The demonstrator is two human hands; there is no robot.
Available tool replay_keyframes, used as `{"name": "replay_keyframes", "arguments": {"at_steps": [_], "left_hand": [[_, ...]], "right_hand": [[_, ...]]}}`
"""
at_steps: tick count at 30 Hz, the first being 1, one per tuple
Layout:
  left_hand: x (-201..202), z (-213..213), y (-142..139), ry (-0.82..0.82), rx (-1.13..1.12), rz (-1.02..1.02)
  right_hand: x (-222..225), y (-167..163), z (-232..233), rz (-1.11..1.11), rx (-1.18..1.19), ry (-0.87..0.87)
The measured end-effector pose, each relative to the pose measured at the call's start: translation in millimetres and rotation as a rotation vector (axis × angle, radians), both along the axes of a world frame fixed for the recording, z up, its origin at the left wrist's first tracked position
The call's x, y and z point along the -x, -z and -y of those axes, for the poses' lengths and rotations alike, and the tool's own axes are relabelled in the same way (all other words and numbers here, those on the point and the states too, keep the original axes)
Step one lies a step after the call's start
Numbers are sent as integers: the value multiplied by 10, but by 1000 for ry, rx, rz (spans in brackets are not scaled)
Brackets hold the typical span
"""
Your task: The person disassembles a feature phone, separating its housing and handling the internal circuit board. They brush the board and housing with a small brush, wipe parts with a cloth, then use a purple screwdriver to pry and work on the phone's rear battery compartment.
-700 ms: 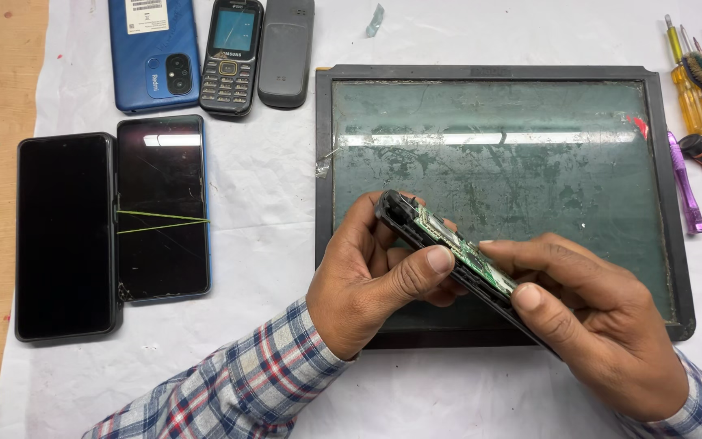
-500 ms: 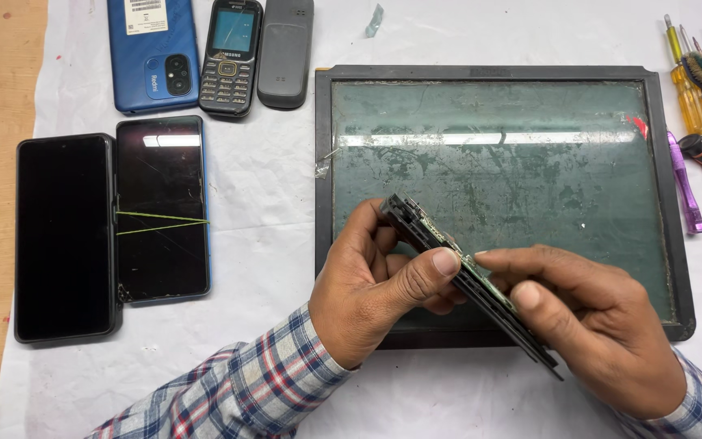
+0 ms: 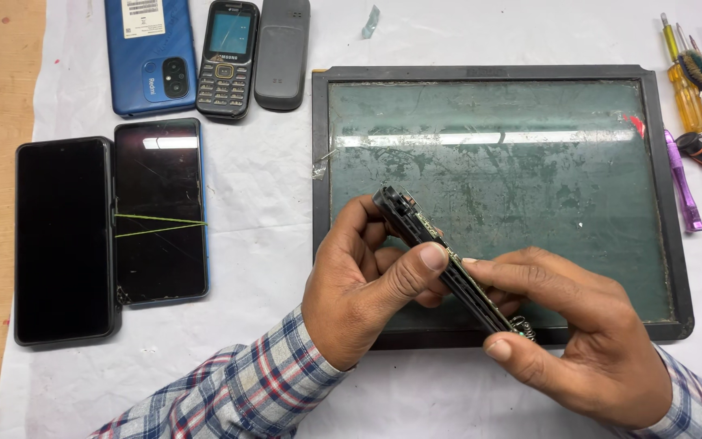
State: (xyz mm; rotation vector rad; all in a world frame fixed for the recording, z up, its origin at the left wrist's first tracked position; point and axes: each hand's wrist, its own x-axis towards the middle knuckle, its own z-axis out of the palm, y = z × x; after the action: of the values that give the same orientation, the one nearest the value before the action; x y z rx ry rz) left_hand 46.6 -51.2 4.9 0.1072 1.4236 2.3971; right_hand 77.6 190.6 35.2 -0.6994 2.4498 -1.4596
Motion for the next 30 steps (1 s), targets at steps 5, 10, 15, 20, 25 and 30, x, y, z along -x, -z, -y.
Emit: {"name": "replay_keyframes", "arguments": {"at_steps": [5, 10, 15, 20, 25, 30], "left_hand": [[295, -501, -18, -17, 54, 21], [655, -646, -37, -2, 46, 12], [728, -682, -55, 18, 20, 16], [1054, -1005, -6, 9, -7, 43], [1089, -926, -51, 17, -29, 66], [655, -226, -385, 22, -40, 80]], "right_hand": [[315, 10, -509, 170, 76, 22], [645, 87, -715, 287, 100, 55], [687, 135, -808, 335, 206, 33], [1008, 258, -1183, 510, 242, 255], [1066, 163, -1012, 544, 264, 355], [646, -97, -366, 516, 317, 299]]}}
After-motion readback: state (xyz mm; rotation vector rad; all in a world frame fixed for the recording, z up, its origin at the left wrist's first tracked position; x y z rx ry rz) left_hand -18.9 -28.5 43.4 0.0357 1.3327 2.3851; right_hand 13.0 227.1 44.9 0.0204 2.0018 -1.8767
